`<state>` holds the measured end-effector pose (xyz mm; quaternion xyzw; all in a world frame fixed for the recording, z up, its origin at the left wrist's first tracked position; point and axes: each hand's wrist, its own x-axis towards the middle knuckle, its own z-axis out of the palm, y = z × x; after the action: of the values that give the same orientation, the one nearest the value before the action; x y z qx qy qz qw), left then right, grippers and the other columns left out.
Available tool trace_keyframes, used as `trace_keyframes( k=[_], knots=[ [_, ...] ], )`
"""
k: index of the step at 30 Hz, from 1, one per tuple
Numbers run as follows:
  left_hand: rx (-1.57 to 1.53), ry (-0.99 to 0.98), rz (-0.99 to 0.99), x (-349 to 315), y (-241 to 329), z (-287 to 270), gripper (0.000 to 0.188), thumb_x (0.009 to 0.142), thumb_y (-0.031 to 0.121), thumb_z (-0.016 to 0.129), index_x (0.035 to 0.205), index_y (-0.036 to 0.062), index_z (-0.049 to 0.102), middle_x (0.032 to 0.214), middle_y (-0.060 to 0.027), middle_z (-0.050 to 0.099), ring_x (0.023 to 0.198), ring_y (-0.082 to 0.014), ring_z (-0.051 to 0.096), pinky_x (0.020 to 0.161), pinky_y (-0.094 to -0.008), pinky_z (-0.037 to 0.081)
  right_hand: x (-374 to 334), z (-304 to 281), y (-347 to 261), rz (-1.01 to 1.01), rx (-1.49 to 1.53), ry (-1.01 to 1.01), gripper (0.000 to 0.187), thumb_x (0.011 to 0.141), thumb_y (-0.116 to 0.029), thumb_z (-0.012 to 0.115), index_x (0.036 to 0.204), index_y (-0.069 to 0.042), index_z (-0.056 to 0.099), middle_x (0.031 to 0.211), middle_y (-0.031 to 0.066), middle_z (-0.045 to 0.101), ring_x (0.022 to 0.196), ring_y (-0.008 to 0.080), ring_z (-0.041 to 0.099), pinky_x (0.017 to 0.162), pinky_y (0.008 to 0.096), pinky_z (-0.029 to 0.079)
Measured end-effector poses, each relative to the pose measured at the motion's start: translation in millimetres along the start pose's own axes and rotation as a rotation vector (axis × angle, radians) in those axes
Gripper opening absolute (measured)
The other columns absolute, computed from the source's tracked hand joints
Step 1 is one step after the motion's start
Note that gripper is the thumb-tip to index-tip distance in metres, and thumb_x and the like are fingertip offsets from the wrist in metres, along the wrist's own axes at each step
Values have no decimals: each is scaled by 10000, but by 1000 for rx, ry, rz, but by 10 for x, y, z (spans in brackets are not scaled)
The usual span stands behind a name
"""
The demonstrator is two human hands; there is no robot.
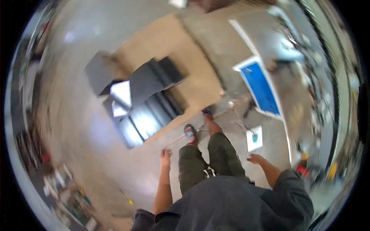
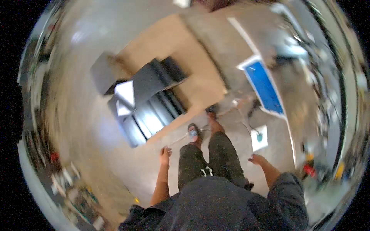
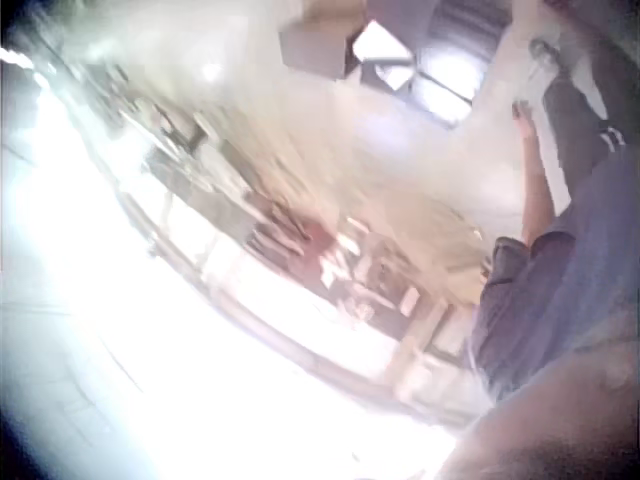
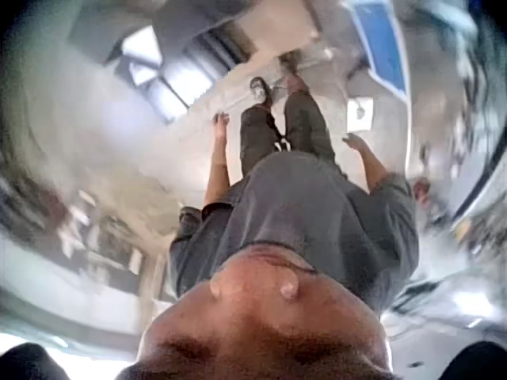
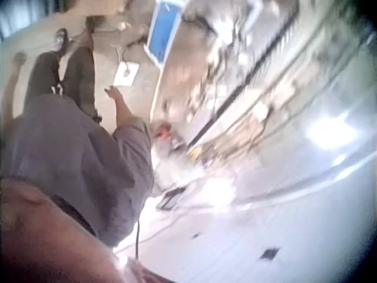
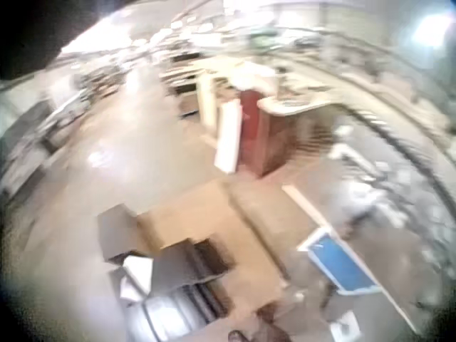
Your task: The person moves a stack of wood blocks, cleans the work surface with an air nozzle, and positions individual blocks into a machine jig.
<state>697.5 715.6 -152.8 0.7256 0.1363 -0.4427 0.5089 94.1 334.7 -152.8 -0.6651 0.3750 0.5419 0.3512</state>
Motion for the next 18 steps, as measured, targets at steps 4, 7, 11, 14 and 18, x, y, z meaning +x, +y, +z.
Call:
trace_keyframes(
  k=[4, 7, 11, 14, 18],
  knots=[
    [-1, -92, 156, 120, 542, 306, 437, 1212, 376, 641, 1479, 30, 655, 1240, -138, 807, 1028, -214, 754, 943, -366, 620, -629, 597, -488, -54, 210, 279, 600, 1177, -619, 544, 1371, -91, 753, 1286, 266, 764, 1208, 533, 718, 1026, 634, 596],
    [61, -140, 193, 15, 695, 357, 410, 1217, 392, 639, 1409, 32, 673, 1176, -141, 818, 943, -215, 759, 826, -343, 629, -969, 623, -769, 183, 704, 712, 453, 1092, -533, 653, 1105, -100, 785, 1159, 231, 815, 1111, 490, 763, 961, 621, 608],
    [308, -361, 160, 33, 687, 312, 392, 1214, 406, 646, 1351, 41, 697, 1152, -134, 808, 943, -224, 761, 798, -360, 634, -1368, 236, -396, 493, 1033, 1215, 398, 1027, -475, 746, 1129, -92, 787, 1171, 200, 826, 1121, 442, 776, 944, 585, 617],
    [334, -398, 277, -284, 726, 493, 276, 1199, 308, 657, 1234, 37, 695, 964, -26, 682, 764, -129, 652, 653, -285, 536, -1416, 105, 398, 628, 1049, 1613, 481, 996, -426, 821, 1314, -78, 725, 1390, 201, 765, 1250, 426, 739, 1015, 563, 600],
    [438, -332, 356, -488, 870, 919, 233, 1189, 260, 650, 1231, 35, 697, 970, -24, 690, 768, -127, 649, 665, -290, 538, -1590, -167, 1895, 1150, 1032, 1786, 694, 972, -422, 855, 1490, -27, 617, 1488, 277, 658, 1346, 485, 666, 1115, 574, 573]
  ],
)
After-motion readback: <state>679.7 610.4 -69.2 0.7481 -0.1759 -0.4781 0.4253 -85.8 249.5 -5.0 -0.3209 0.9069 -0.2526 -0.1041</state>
